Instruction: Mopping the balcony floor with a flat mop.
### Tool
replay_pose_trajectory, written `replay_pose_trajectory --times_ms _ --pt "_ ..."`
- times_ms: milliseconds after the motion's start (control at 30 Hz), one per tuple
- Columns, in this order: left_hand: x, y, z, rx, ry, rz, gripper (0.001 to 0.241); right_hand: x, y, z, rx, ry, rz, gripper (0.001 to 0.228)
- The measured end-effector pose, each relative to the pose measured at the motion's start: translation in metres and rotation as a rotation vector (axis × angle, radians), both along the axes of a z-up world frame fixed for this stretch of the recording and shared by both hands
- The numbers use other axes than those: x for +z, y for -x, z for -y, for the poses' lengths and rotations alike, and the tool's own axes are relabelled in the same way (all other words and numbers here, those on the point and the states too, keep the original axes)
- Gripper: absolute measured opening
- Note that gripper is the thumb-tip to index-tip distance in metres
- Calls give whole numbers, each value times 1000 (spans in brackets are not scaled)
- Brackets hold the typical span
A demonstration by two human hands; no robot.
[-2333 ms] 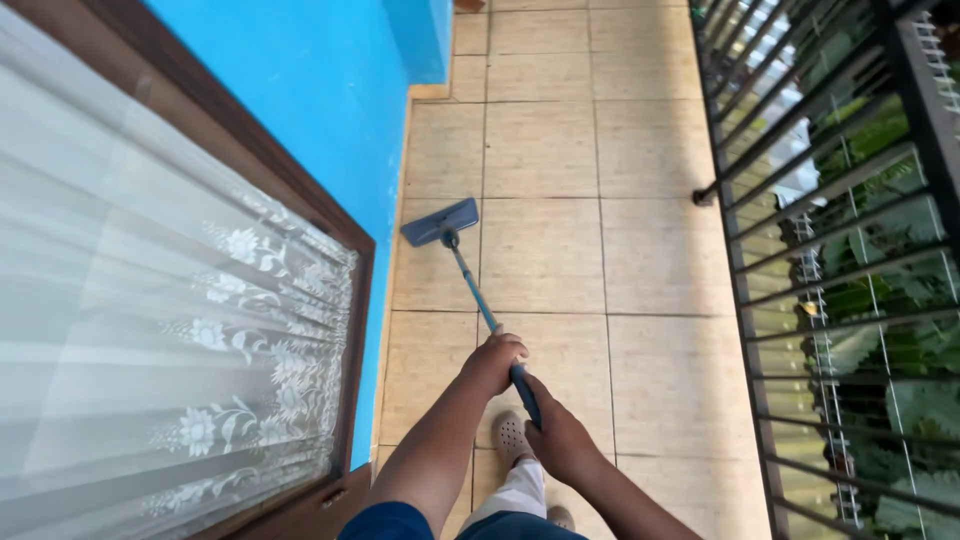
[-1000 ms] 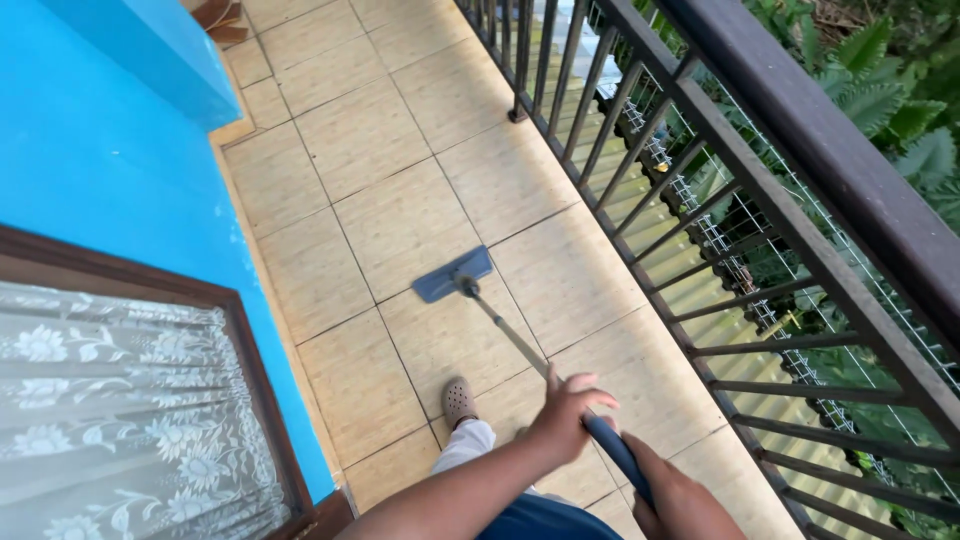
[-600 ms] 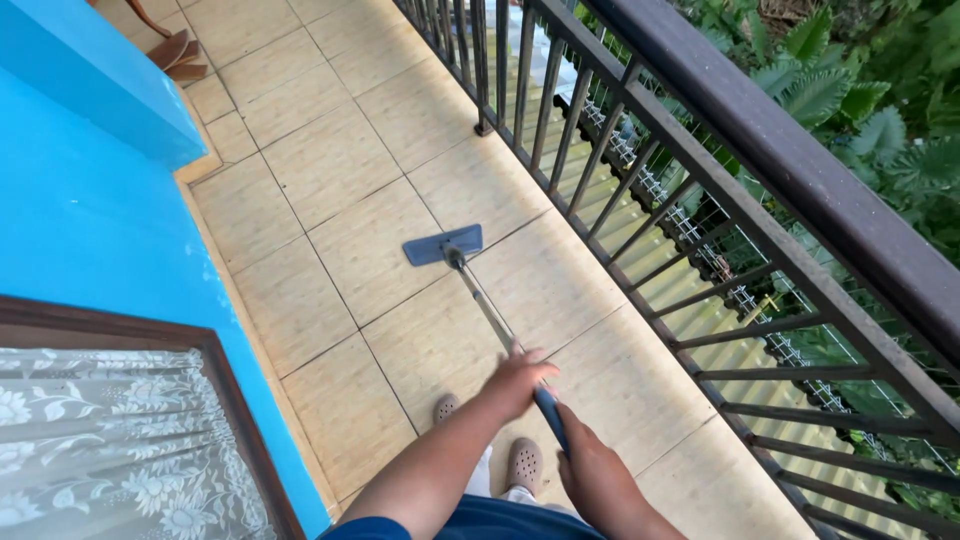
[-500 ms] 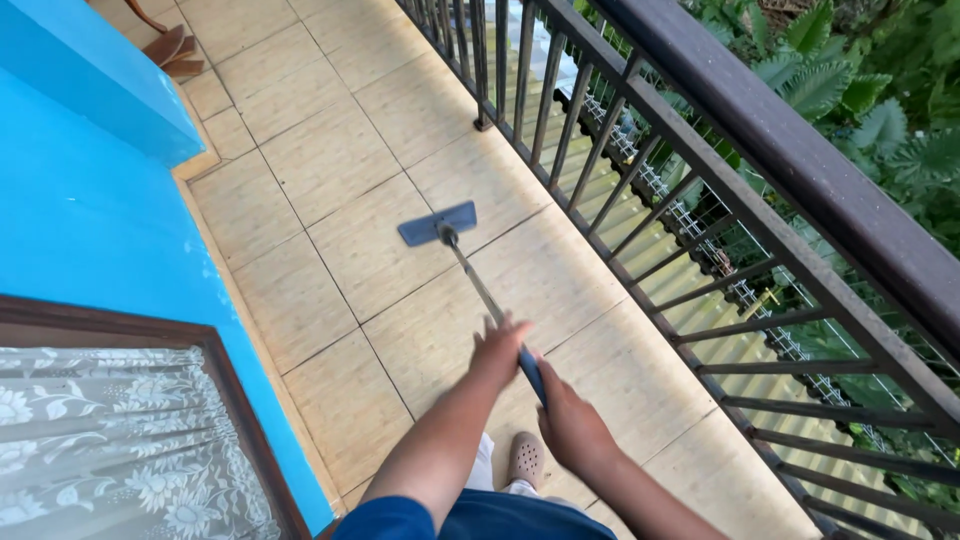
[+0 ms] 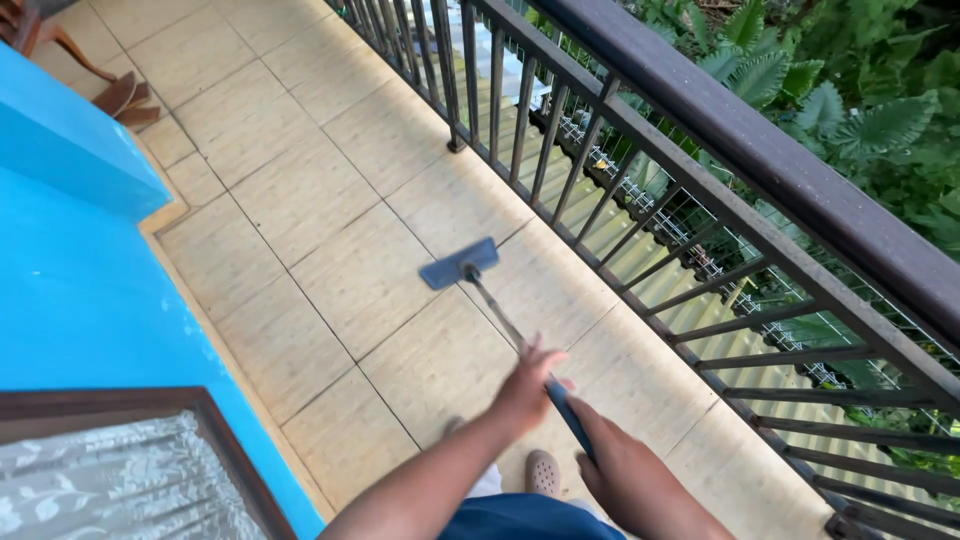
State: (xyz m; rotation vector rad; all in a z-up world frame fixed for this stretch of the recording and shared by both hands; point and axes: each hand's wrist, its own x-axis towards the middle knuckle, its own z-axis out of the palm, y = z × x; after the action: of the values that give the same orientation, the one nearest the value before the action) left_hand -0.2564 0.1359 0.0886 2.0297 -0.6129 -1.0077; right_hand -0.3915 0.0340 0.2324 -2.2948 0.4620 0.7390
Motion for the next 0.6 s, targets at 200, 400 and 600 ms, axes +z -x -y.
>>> replay_pose_trajectory --times_ms 200,400,600 --pt "-43 13 -6 -214 168 93 28 -68 45 -20 -193 9 22 89" --pt "-84 -39 3 -333 135 126 26 -98 7 -43 -338 42 225 77" --pt "-64 -123 40 -347 -345 352 45 -73 -96 -24 -248 28 148 72"
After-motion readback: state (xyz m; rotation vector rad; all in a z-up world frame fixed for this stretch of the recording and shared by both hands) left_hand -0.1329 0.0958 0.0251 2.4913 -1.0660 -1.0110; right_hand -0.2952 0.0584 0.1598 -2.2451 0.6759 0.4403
